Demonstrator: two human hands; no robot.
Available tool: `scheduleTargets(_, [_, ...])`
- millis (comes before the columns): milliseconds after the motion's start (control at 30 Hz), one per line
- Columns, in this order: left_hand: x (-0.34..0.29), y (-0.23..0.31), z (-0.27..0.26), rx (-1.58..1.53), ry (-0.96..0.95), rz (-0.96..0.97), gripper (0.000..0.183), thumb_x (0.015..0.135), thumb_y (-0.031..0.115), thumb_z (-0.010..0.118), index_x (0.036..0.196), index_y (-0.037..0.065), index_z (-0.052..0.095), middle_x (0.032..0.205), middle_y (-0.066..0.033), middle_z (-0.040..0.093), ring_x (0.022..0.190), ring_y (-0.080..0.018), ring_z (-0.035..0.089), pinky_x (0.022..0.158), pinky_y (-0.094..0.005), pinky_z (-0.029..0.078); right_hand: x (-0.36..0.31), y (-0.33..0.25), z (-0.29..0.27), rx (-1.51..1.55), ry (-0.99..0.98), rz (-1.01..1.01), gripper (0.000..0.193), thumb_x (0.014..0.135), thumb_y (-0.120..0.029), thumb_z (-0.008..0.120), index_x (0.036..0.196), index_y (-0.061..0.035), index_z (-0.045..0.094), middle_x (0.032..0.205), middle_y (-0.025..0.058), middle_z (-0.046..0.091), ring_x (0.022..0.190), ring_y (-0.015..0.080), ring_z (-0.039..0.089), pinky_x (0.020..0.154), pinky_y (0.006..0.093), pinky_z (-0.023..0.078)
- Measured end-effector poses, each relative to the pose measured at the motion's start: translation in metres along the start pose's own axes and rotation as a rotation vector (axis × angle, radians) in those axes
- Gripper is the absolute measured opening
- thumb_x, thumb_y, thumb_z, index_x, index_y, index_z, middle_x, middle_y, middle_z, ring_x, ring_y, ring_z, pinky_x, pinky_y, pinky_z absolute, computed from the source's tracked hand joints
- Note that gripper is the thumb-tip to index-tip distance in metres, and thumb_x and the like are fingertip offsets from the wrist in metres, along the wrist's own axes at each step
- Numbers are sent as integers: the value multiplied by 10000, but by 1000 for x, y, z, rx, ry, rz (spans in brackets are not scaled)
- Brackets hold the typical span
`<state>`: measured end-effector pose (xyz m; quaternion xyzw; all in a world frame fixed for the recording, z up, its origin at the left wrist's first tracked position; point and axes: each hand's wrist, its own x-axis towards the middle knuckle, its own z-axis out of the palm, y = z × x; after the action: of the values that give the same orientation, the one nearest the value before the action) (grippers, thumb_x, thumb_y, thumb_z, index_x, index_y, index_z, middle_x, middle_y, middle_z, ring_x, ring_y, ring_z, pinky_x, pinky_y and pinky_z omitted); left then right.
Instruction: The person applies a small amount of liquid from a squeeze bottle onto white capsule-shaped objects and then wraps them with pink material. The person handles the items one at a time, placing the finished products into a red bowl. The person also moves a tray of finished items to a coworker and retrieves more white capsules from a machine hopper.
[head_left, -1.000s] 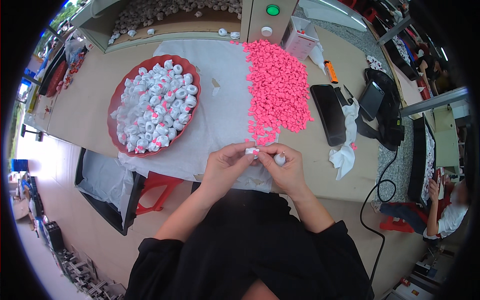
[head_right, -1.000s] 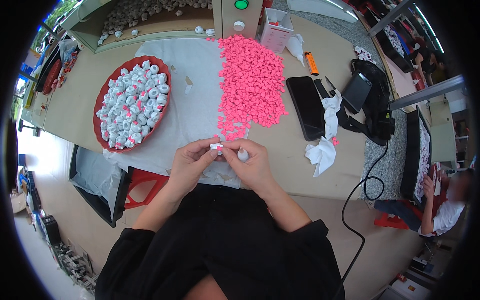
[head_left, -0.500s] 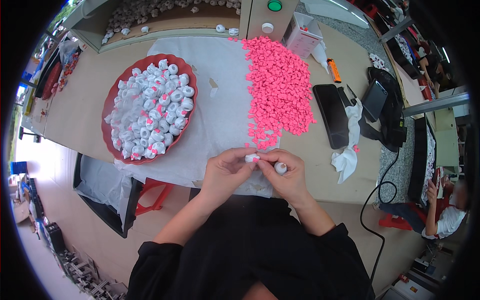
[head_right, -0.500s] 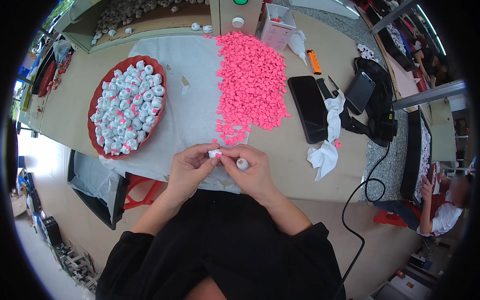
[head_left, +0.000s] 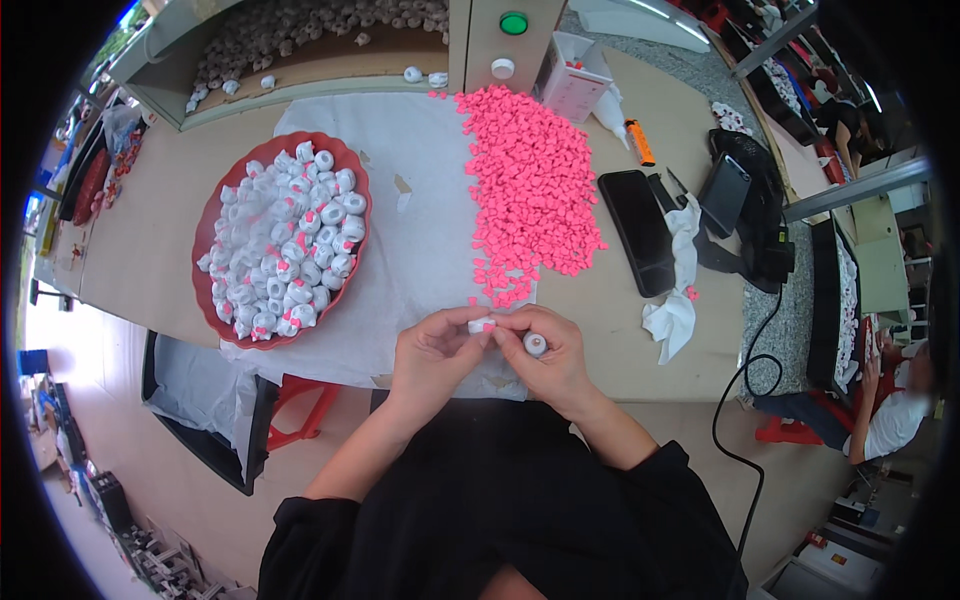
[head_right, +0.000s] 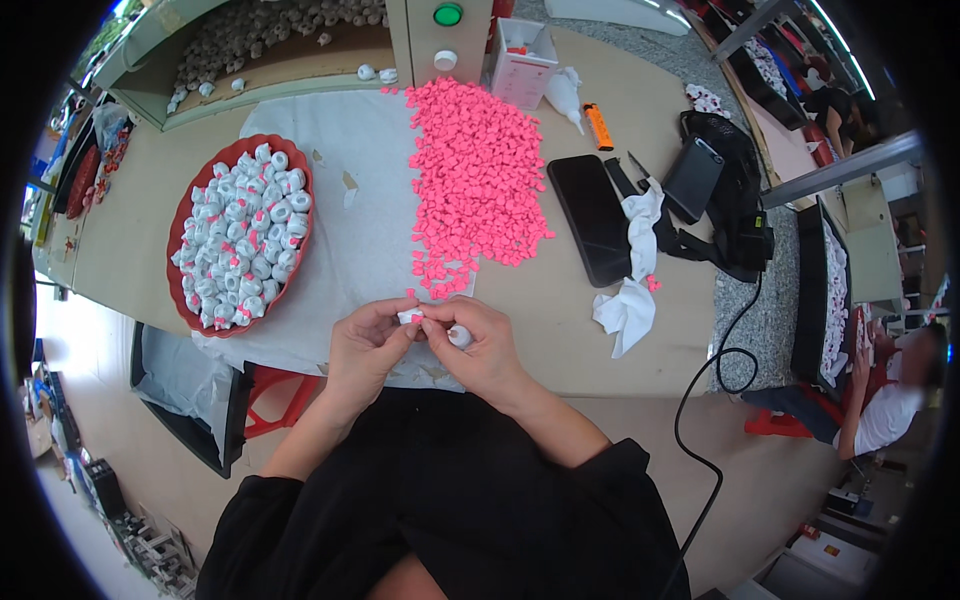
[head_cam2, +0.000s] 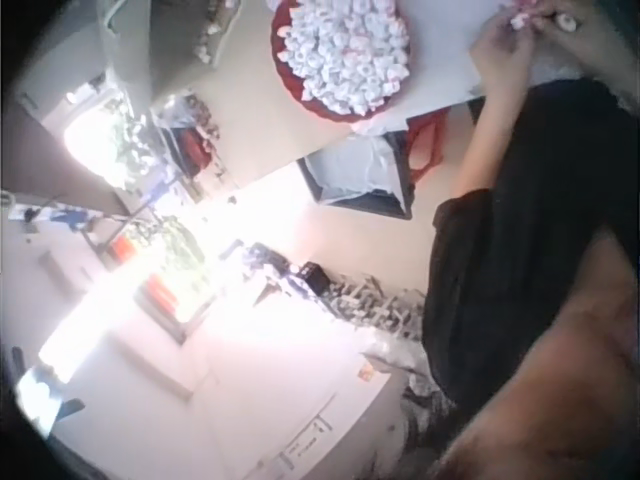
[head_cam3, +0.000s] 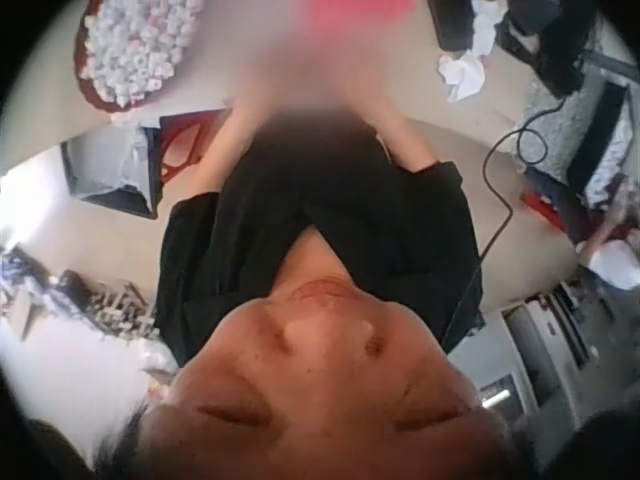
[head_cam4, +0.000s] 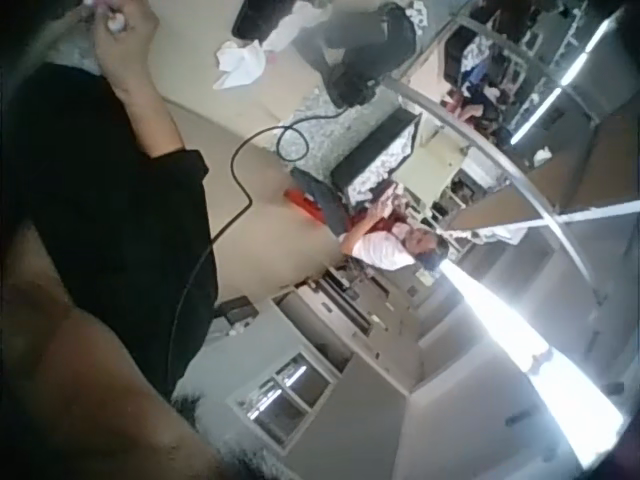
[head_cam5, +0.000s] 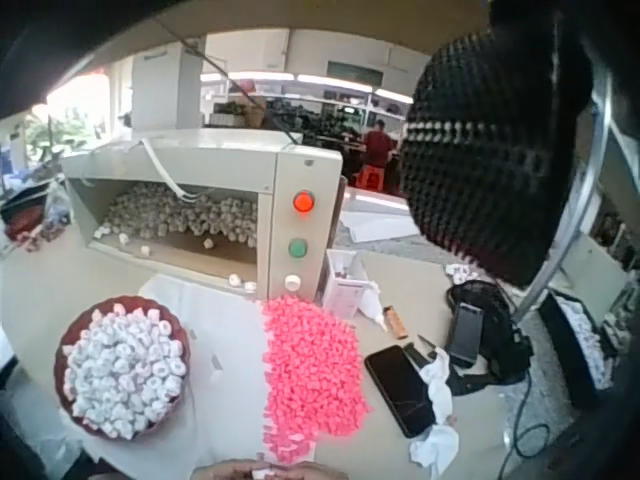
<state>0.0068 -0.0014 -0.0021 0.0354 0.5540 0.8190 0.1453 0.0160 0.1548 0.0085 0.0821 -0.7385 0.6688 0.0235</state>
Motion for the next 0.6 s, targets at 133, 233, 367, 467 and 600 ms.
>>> scheduleTargets(133, [0,12,6,-5,112,49,265,798,-53,578,1060,-16,560,938,-73,595,808,-98,571,737,-230,480,14,-13,-25,345,48,103,214,821,-69,542,1024,-4,531,847,59,550,802,147,541,713,257,418])
scheduleTargets(233, [-9,26,-8,287,198,218,246,782,-47,601,1023,-3,577,932,-78,590,805,-94,555,705,-227,472,54,-26,-70,248,178,1,260,866,-116,494,1099,-9,448,943,82,538,895,168,542,802,301,423])
scheduleTargets(367, [-10,64,-26,811,414,684,243,723,-44,647,956,6,597,886,-84,600,777,-143,546,653,-262,436,123,-5,-123,-53,440,-134,298,794,-87,640,1047,20,526,919,54,579,853,111,555,755,243,441])
scheduleTargets(467, [-5,104,-44,1224,624,873,228,694,-22,656,915,15,613,832,-89,610,748,-204,525,664,-302,406,149,16,-148,-350,492,-146,300,740,-96,690,994,0,563,859,60,605,799,121,572,721,255,453])
scheduleTargets(600, [3,125,-86,1441,707,777,193,729,48,649,919,28,628,860,-95,613,809,-228,521,705,-325,409,173,43,-152,-628,524,-95,361,665,-163,745,962,-27,593,785,88,637,709,173,614,659,298,481])
